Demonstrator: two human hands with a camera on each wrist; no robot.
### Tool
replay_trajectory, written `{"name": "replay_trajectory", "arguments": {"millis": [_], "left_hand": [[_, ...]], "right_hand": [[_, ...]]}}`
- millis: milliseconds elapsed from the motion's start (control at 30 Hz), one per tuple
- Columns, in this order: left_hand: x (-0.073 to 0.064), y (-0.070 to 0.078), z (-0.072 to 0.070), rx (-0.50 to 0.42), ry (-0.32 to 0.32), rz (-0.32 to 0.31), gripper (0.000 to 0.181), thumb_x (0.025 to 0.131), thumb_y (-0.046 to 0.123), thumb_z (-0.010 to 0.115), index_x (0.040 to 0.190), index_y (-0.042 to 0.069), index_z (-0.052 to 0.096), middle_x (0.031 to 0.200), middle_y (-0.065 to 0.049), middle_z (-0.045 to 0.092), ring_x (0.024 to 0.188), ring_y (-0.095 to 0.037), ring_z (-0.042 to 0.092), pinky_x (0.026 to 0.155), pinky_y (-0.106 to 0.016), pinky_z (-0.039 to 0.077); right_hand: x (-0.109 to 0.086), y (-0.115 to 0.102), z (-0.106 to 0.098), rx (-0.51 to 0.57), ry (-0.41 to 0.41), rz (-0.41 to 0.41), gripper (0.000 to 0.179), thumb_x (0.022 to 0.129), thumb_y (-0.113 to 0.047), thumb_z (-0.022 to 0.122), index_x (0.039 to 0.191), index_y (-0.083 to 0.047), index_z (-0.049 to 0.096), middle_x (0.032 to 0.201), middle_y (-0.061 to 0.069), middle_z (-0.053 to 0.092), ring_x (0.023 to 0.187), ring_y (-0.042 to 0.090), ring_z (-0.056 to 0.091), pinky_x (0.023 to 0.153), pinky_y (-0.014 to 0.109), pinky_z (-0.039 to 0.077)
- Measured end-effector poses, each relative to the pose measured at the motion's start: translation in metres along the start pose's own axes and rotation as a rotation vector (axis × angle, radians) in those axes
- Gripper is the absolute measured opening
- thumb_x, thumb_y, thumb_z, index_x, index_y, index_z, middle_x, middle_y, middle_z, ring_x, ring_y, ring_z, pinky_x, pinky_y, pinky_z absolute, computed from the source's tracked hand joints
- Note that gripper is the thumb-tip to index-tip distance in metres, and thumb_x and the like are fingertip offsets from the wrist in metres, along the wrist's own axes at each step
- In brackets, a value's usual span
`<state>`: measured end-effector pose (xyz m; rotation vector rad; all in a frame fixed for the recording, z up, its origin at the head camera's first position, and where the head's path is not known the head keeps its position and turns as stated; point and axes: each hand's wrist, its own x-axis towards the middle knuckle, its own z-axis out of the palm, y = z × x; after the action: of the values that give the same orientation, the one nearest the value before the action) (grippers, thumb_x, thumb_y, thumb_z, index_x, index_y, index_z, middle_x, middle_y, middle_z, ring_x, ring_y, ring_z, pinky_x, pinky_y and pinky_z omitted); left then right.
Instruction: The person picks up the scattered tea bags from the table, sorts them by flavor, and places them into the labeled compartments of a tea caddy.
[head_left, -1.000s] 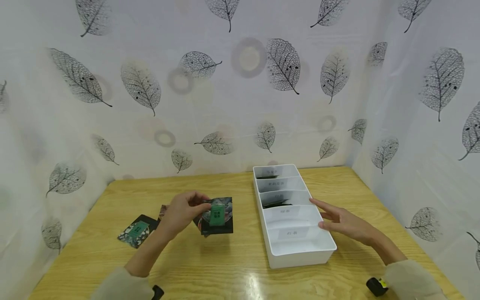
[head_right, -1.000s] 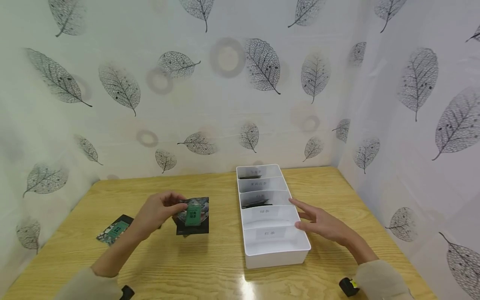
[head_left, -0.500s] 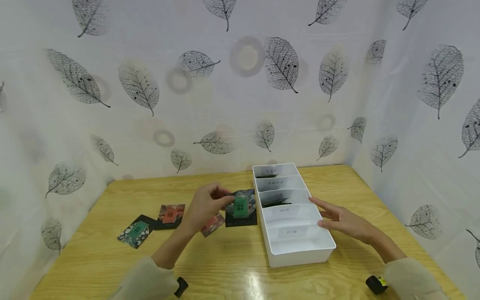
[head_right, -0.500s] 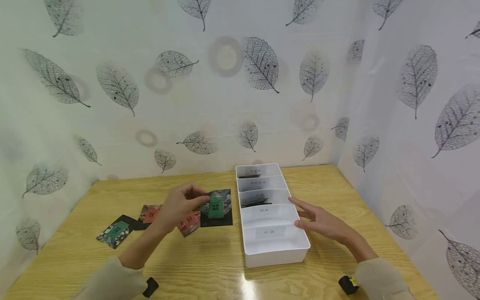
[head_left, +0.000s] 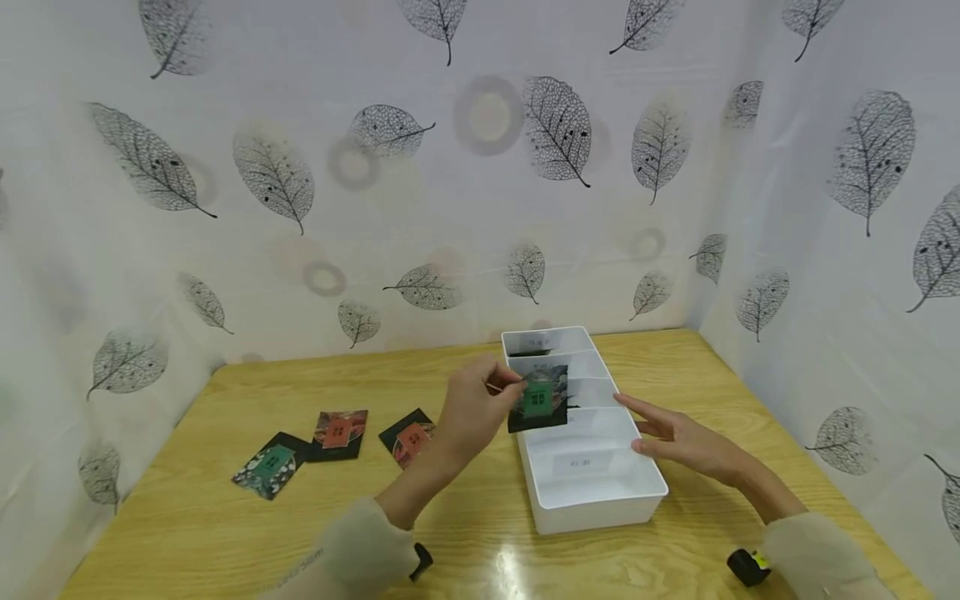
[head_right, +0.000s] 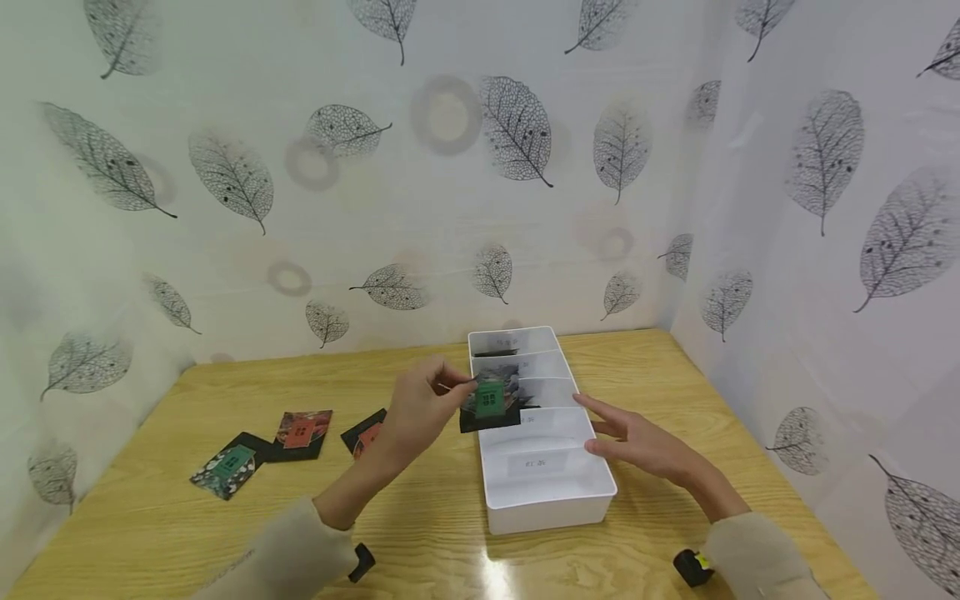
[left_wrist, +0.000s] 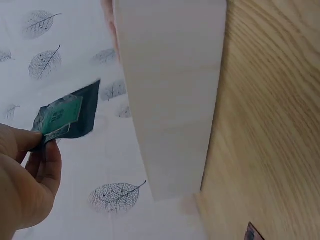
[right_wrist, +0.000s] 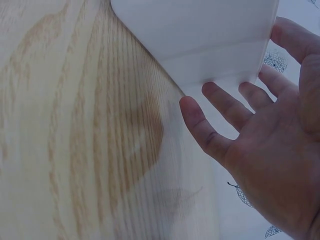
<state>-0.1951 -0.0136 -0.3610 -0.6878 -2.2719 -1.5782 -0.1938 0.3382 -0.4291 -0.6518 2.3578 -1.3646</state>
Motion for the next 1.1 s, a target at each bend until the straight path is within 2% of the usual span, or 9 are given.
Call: {"name": "replay_trajectory", "arguments": {"millis": [133,233,367,467,600,700,833,933,1100], "left_hand": [[0.0,0.001,0.017,0.063,-0.021,0.155,0.015,0.09,-0.006,0.075,0.087,0.005,0.065,0.087,-0.004,0.068,0.079,-0.013,0.065,0.067,-0.022,0.057],[-0.004,0.001,0.027,0.091,-0.058,0.237,0.017,0.09,-0.007,0.076,0.086,0.005,0.064,0.088,-0.004,0.067,0.08,-0.012,0.064,0.069,-0.02,0.056],[-0.014,-0.003,0.032,0.112,-0.137,0.249,0.018,0.09,-0.006,0.076,0.087,0.007,0.064,0.092,-0.002,0.066,0.085,-0.01,0.063,0.073,-0.016,0.055],[-0.023,-0.009,0.033,0.135,-0.215,0.227,0.018,0.091,-0.006,0.075,0.088,0.007,0.064,0.096,-0.002,0.064,0.088,-0.008,0.063,0.076,-0.013,0.054],[-0.032,-0.016,0.031,0.198,-0.295,0.247,0.017,0.092,-0.005,0.074,0.09,0.008,0.064,0.097,-0.001,0.062,0.09,-0.007,0.062,0.079,-0.011,0.052],[-0.037,-0.021,0.029,0.286,-0.323,0.31,0.013,0.094,0.0,0.074,0.093,0.011,0.067,0.096,0.002,0.065,0.089,-0.007,0.063,0.079,-0.012,0.051],[-0.041,-0.026,0.025,0.415,-0.3,0.428,0.01,0.095,0.005,0.075,0.097,0.015,0.075,0.097,0.005,0.071,0.09,-0.008,0.067,0.081,-0.019,0.054],[-0.041,-0.029,0.024,0.524,-0.275,0.502,0.015,0.093,0.005,0.076,0.099,0.018,0.08,0.096,0.005,0.074,0.091,-0.01,0.068,0.083,-0.025,0.055],[-0.041,-0.031,0.023,0.724,-0.288,0.551,0.023,0.093,0.004,0.072,0.102,0.023,0.082,0.095,0.007,0.074,0.092,-0.011,0.065,0.081,-0.027,0.053]], "right_hand": [[0.001,-0.001,0.001,0.007,0.003,0.014,0.07,0.108,-0.019,0.056,0.167,-0.019,0.019,0.17,0.02,0.01,0.146,0.056,0.026,0.109,0.072,0.034],[0.002,-0.002,0.001,0.009,-0.001,0.018,0.07,0.108,-0.019,0.056,0.167,-0.018,0.019,0.17,0.02,0.013,0.146,0.054,0.029,0.109,0.062,0.04],[0.002,-0.003,0.001,0.007,-0.003,0.025,0.07,0.108,-0.019,0.056,0.167,-0.018,0.019,0.169,0.022,0.016,0.146,0.052,0.032,0.104,0.034,0.045],[0.002,-0.003,0.001,-0.003,0.003,0.027,0.07,0.108,-0.019,0.057,0.167,-0.019,0.02,0.168,0.023,0.018,0.145,0.051,0.033,0.1,0.026,0.045],[0.001,-0.002,0.0,-0.016,0.008,0.018,0.07,0.108,-0.019,0.056,0.167,-0.019,0.02,0.168,0.022,0.017,0.145,0.051,0.034,0.105,0.04,0.044],[0.001,-0.002,0.0,-0.017,0.008,0.011,0.07,0.108,-0.018,0.056,0.167,-0.019,0.02,0.169,0.021,0.015,0.145,0.052,0.032,0.106,0.048,0.043],[0.0,-0.001,0.001,-0.016,0.008,0.007,0.069,0.108,-0.018,0.056,0.167,-0.019,0.019,0.169,0.021,0.013,0.145,0.055,0.03,0.108,0.06,0.04],[0.0,-0.002,0.001,-0.016,0.009,0.002,0.069,0.108,-0.018,0.056,0.167,-0.018,0.019,0.17,0.021,0.012,0.145,0.056,0.029,0.108,0.069,0.036],[0.0,-0.002,0.001,-0.018,0.008,0.002,0.069,0.108,-0.018,0.055,0.167,-0.018,0.02,0.169,0.021,0.012,0.145,0.057,0.028,0.108,0.072,0.035]]}}
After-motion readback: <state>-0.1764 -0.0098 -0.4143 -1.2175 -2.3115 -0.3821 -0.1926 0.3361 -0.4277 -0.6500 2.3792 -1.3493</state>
